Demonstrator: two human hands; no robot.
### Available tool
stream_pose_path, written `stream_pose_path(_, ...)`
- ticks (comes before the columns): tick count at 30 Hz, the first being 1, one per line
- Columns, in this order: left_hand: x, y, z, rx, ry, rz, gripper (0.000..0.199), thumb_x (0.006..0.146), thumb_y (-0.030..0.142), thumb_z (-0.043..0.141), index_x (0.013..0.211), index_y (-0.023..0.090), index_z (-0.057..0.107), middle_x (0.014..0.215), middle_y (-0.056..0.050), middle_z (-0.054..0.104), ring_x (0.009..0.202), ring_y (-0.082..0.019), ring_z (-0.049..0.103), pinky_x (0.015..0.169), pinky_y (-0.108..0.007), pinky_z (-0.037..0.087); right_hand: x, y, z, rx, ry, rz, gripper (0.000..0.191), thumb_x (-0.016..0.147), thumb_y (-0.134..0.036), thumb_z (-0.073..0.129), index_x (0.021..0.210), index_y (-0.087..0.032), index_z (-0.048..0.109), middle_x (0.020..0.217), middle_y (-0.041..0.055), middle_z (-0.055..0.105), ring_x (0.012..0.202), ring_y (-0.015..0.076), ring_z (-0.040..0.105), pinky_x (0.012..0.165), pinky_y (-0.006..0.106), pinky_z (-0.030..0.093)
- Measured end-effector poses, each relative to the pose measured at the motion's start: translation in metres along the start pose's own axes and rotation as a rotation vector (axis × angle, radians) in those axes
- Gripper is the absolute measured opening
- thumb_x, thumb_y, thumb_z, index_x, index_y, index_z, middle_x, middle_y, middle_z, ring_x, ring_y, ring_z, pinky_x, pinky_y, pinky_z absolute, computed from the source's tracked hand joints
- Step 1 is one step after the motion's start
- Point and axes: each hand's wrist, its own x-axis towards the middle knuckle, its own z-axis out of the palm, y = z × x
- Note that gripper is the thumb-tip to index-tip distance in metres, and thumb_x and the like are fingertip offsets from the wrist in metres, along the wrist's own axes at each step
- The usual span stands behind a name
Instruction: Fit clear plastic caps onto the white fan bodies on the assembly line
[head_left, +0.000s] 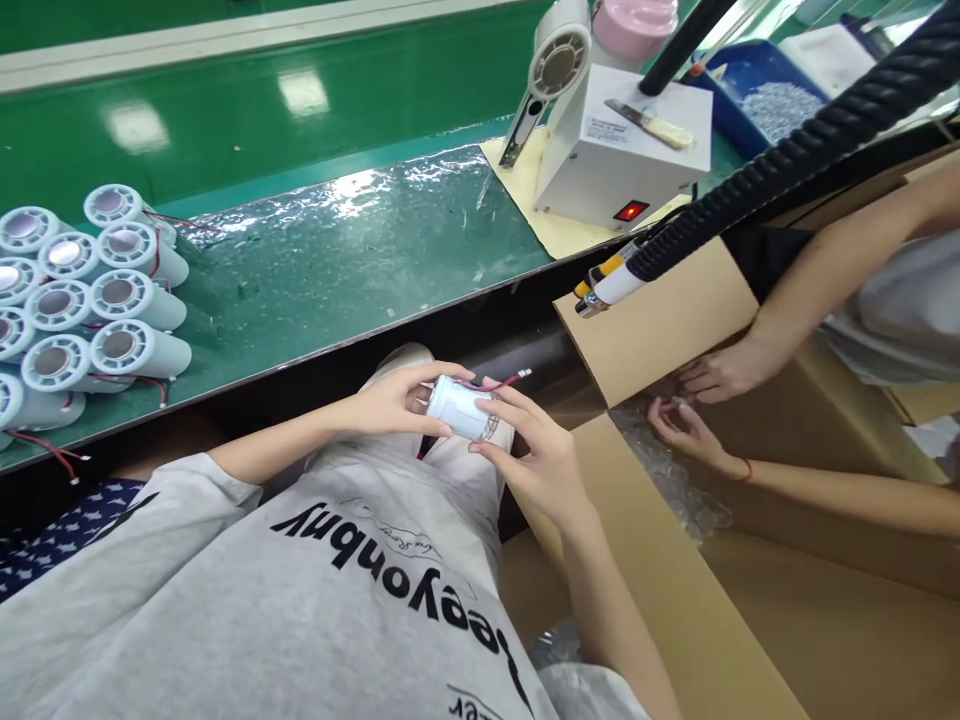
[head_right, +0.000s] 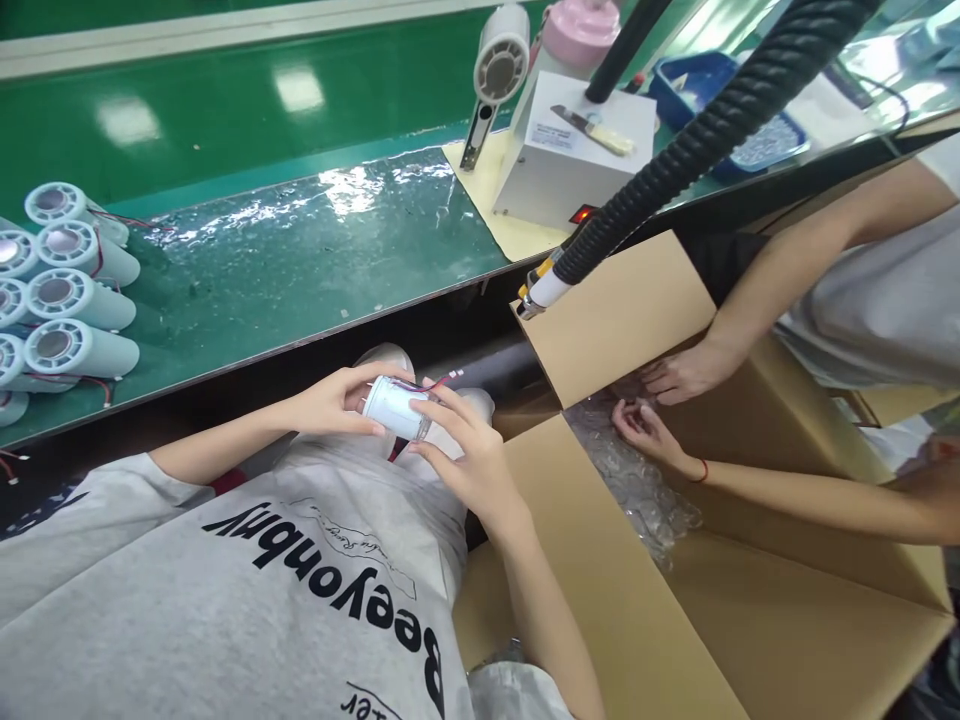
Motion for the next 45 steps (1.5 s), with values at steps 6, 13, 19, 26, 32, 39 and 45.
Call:
stream_pose_path(6,-0.005,0.003,-0.005,0.006,-0.089,0.039,0.072,0.072,0.025,0.090,0.141,0.031,0.067,0.147,-0.012,0.065,0.117,-0.029,0.071,0.089,-0.035,0.061,-0.010,-0.003,-0.002,-0.019,-0.003,-0.049,0.034,0.087,-0.037,0.085,0.118,-0.030,0.073,0.133,0.0080,0.074,0.124,0.0325,0.071,0.103,0.050,0.062)
stream_pose_path(13,-0.009,0.007,-0.006,0.117,-0.114,0.147,0.072,0.075,0.020,0.089,0.142,0.033,0.066,0.151,-0.010,0.063,0.142,-0.034,0.057,0.114,-0.046,0.052,-0.011,-0.008,-0.005,0.089,-0.045,0.075,0.045,0.085,-0.049,0.085,0.122,-0.028,0.070,0.126,0.0083,0.076,0.107,0.0292,0.076,0.089,0.044,0.068)
stream_pose_path(19,-0.011,0.013,-0.004,0.163,-0.126,0.165,0.068,0.079,0.024,0.087,0.143,0.032,0.066,0.153,-0.010,0.062,0.143,-0.033,0.057,0.115,-0.045,0.051,-0.011,-0.009,-0.005,0.249,-0.054,0.174,0.049,0.082,-0.050,0.087,0.121,-0.027,0.069,0.122,0.0085,0.075,0.101,0.0264,0.077,0.084,0.039,0.068)
stream_pose_path(26,-0.011,0.009,-0.005,0.215,-0.154,0.174,0.069,0.081,0.032,0.086,0.147,0.032,0.062,0.155,-0.011,0.059,0.143,-0.032,0.055,0.109,-0.042,0.054,-0.008,-0.007,-0.002,0.424,-0.075,0.278,0.050,0.081,-0.055,0.087,0.118,-0.027,0.068,0.114,0.0076,0.074,0.097,0.0233,0.074,0.082,0.036,0.066)
stream_pose_path(32,-0.011,0.005,-0.007,0.246,-0.170,0.206,0.069,0.083,0.034,0.085,0.148,0.034,0.060,0.156,-0.010,0.057,0.145,-0.031,0.053,0.107,-0.040,0.055,-0.005,-0.006,0.002,0.550,-0.079,0.406,0.048,0.081,-0.059,0.084,0.111,-0.026,0.067,0.102,0.0058,0.074,0.084,0.0201,0.070,0.070,0.030,0.062)
stream_pose_path(39,-0.011,0.004,-0.007,0.216,-0.175,0.209,0.068,0.083,0.032,0.085,0.147,0.035,0.061,0.157,-0.010,0.057,0.147,-0.031,0.052,0.109,-0.041,0.055,-0.001,-0.002,0.010,0.689,-0.077,0.574,0.056,0.075,-0.069,0.082,0.101,-0.023,0.063,0.082,-0.0003,0.066,0.065,0.0167,0.067,0.052,0.029,0.061)
stream_pose_path(45,-0.010,0.001,-0.005,0.152,-0.192,0.216,0.070,0.082,0.028,0.085,0.147,0.036,0.061,0.157,-0.010,0.057,0.147,-0.031,0.052,0.115,-0.043,0.052,0.002,-0.007,0.012,0.741,-0.216,0.653,0.067,0.076,-0.085,0.071,0.093,-0.022,0.056,0.067,-0.0015,0.065,0.047,0.0155,0.065,0.041,0.025,0.055)
